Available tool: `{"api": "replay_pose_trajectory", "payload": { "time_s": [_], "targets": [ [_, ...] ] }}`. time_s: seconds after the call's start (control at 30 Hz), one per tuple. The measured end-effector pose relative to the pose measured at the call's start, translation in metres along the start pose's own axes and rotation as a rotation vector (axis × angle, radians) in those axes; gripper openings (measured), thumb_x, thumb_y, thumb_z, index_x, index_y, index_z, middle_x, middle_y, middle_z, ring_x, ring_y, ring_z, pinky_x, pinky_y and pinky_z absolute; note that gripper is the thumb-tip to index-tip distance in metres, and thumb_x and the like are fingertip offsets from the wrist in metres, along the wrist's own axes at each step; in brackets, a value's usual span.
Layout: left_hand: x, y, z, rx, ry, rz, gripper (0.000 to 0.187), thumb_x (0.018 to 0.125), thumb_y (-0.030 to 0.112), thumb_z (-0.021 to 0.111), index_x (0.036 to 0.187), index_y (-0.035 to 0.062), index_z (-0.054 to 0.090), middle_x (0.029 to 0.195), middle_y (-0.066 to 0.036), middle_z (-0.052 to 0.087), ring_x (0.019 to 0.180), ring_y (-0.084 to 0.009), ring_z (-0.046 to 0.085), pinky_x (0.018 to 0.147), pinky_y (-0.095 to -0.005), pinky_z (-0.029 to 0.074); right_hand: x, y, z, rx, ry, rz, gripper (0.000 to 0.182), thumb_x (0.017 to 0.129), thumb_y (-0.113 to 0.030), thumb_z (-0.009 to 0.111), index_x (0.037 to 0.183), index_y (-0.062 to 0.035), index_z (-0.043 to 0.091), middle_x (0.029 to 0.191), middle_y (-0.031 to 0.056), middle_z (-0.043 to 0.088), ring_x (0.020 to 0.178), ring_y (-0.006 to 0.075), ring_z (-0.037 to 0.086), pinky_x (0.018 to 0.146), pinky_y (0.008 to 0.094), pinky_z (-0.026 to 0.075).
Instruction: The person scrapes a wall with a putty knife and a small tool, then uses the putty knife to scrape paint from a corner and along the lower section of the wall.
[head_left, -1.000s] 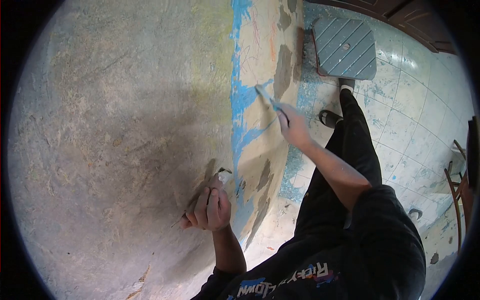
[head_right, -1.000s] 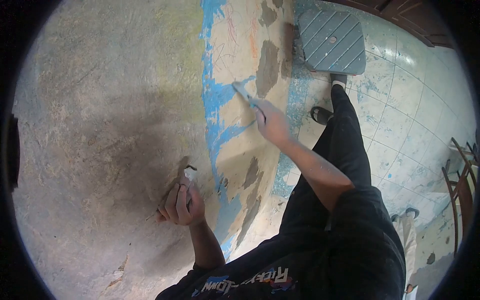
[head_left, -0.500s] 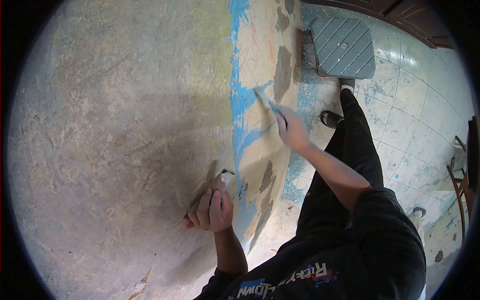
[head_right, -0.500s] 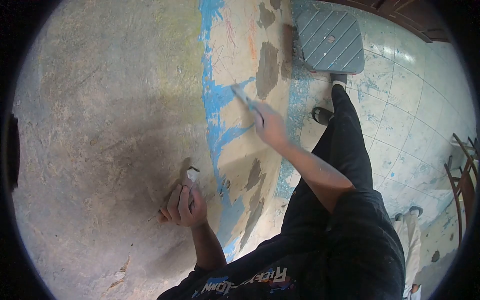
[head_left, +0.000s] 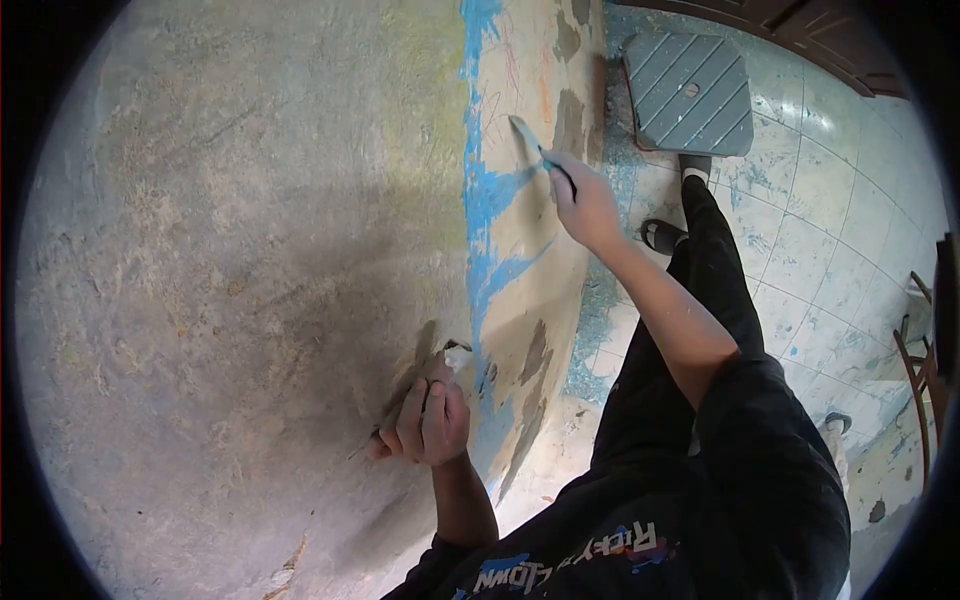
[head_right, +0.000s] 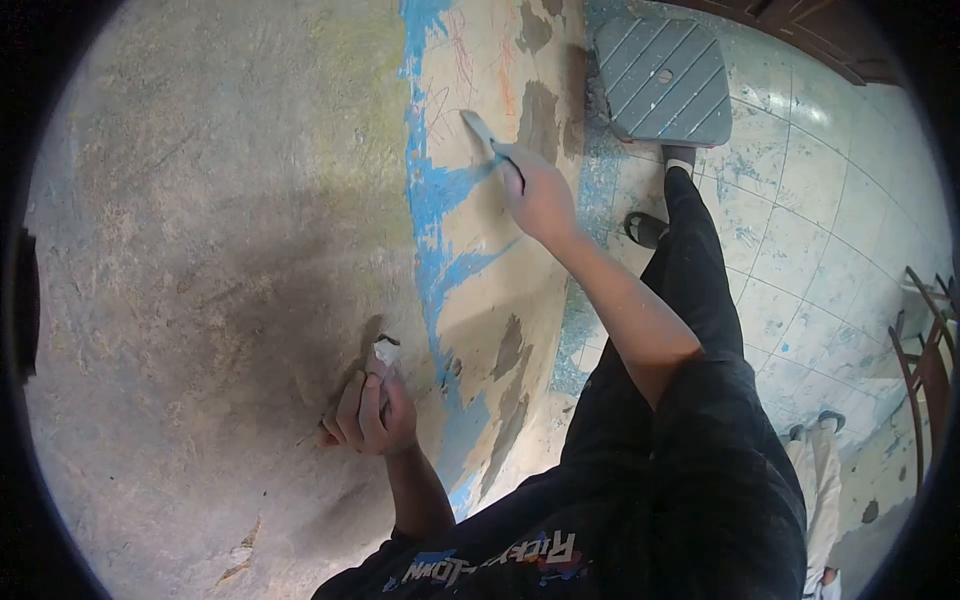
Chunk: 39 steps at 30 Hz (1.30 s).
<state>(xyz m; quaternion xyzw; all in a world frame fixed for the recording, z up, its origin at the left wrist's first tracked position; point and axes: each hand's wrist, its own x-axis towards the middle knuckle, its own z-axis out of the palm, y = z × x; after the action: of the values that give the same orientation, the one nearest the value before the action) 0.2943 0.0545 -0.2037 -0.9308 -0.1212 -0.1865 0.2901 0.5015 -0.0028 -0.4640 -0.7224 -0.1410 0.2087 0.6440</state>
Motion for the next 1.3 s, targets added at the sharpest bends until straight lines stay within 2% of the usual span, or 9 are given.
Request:
{"api": "replay_pose_trajectory", "payload": {
  "time_s": [0.03, 0.17, 0.33, 0.53, 0.73, 0.83, 1.03, 1.23, 1.3],
  "targets": [
    [0.000, 0.002, -0.001, -0.005, 0.004, -0.019, 0.030, 0.075, 0.013, 0.088, 0.088, 0.0282, 0.066, 0.095, 0.011, 0.070, 0.080, -0.0167, 0.060, 0.085, -0.0407, 0.031, -0.006, 0.000, -0.005, -0.034, -0.088, 0.062, 0.029, 0.098, -0.010, 0.055, 0.126, -0.0048, 0.064, 0.105, 0.0222, 0.068, 0.095, 0.0412, 0.067, 0.080, 0.0463, 0.052],
    [0.002, 0.002, -0.002, -0.018, 0.003, -0.024, 0.031, 0.075, 0.012, 0.089, 0.086, 0.0294, 0.065, 0.095, 0.011, 0.071, 0.078, -0.0157, 0.060, 0.081, -0.0396, 0.030, -0.064, 0.005, -0.004, -0.009, -0.108, 0.013, 0.029, 0.099, -0.010, 0.054, 0.125, -0.0048, 0.064, 0.105, 0.0221, 0.069, 0.095, 0.0415, 0.067, 0.081, 0.0459, 0.052],
    [-0.003, -0.001, -0.003, -0.007, -0.007, -0.008, 0.031, 0.073, 0.014, 0.088, 0.091, 0.0280, 0.067, 0.096, 0.009, 0.070, 0.082, -0.0172, 0.061, 0.086, -0.0415, 0.032, -0.046, 0.009, -0.010, 0.017, -0.218, 0.128, 0.028, 0.098, -0.010, 0.055, 0.124, -0.0045, 0.065, 0.106, 0.0216, 0.069, 0.097, 0.0415, 0.067, 0.083, 0.0458, 0.053],
    [-0.005, -0.002, -0.001, 0.014, -0.012, -0.002, 0.032, 0.072, 0.015, 0.088, 0.093, 0.0276, 0.068, 0.098, 0.009, 0.068, 0.086, -0.0180, 0.062, 0.092, -0.0437, 0.033, -0.068, -0.003, -0.007, 0.057, -0.186, 0.114, 0.026, 0.098, -0.009, 0.055, 0.121, -0.0031, 0.065, 0.100, 0.0227, 0.068, 0.093, 0.0429, 0.066, 0.080, 0.0452, 0.052],
    [-0.011, -0.005, -0.003, -0.002, -0.035, -0.005, 0.031, 0.071, 0.014, 0.088, 0.092, 0.0274, 0.069, 0.098, 0.009, 0.068, 0.088, -0.0192, 0.063, 0.093, -0.0430, 0.033, -0.029, 0.005, -0.003, 0.031, -0.102, 0.091, 0.026, 0.097, -0.010, 0.056, 0.120, -0.0030, 0.065, 0.101, 0.0229, 0.068, 0.093, 0.0440, 0.065, 0.080, 0.0457, 0.053],
    [-0.010, -0.003, -0.002, 0.023, -0.029, -0.011, 0.031, 0.071, 0.014, 0.088, 0.092, 0.0269, 0.069, 0.098, 0.009, 0.068, 0.089, -0.0195, 0.063, 0.093, -0.0430, 0.033, -0.050, 0.008, -0.003, 0.000, -0.087, 0.012, 0.025, 0.097, -0.010, 0.056, 0.120, -0.0029, 0.065, 0.100, 0.0224, 0.068, 0.092, 0.0437, 0.065, 0.080, 0.0465, 0.053],
    [-0.007, -0.006, -0.005, 0.011, -0.042, 0.027, 0.031, 0.072, 0.015, 0.088, 0.094, 0.0264, 0.069, 0.097, 0.008, 0.068, 0.092, -0.0195, 0.063, 0.093, -0.0426, 0.032, -0.053, 0.007, -0.017, 0.034, -0.224, 0.089, 0.026, 0.097, -0.008, 0.055, 0.120, -0.0037, 0.066, 0.101, 0.0219, 0.068, 0.092, 0.0428, 0.066, 0.080, 0.0476, 0.052],
    [-0.004, -0.001, -0.001, 0.036, -0.027, 0.011, 0.031, 0.072, 0.015, 0.087, 0.095, 0.0258, 0.069, 0.097, 0.008, 0.068, 0.092, -0.0202, 0.063, 0.092, -0.0433, 0.032, -0.072, -0.011, -0.005, 0.044, -0.182, 0.167, 0.025, 0.097, -0.009, 0.055, 0.120, -0.0043, 0.066, 0.105, 0.0214, 0.069, 0.095, 0.0425, 0.066, 0.080, 0.0468, 0.052],
    [-0.003, -0.002, 0.000, 0.019, -0.025, 0.020, 0.031, 0.072, 0.015, 0.087, 0.095, 0.0255, 0.069, 0.098, 0.008, 0.068, 0.091, -0.0200, 0.063, 0.091, -0.0435, 0.032, -0.065, -0.004, 0.004, 0.031, -0.092, 0.126, 0.026, 0.098, -0.009, 0.055, 0.122, -0.0049, 0.065, 0.108, 0.0215, 0.069, 0.098, 0.0426, 0.066, 0.082, 0.0462, 0.053]
  ]
}}
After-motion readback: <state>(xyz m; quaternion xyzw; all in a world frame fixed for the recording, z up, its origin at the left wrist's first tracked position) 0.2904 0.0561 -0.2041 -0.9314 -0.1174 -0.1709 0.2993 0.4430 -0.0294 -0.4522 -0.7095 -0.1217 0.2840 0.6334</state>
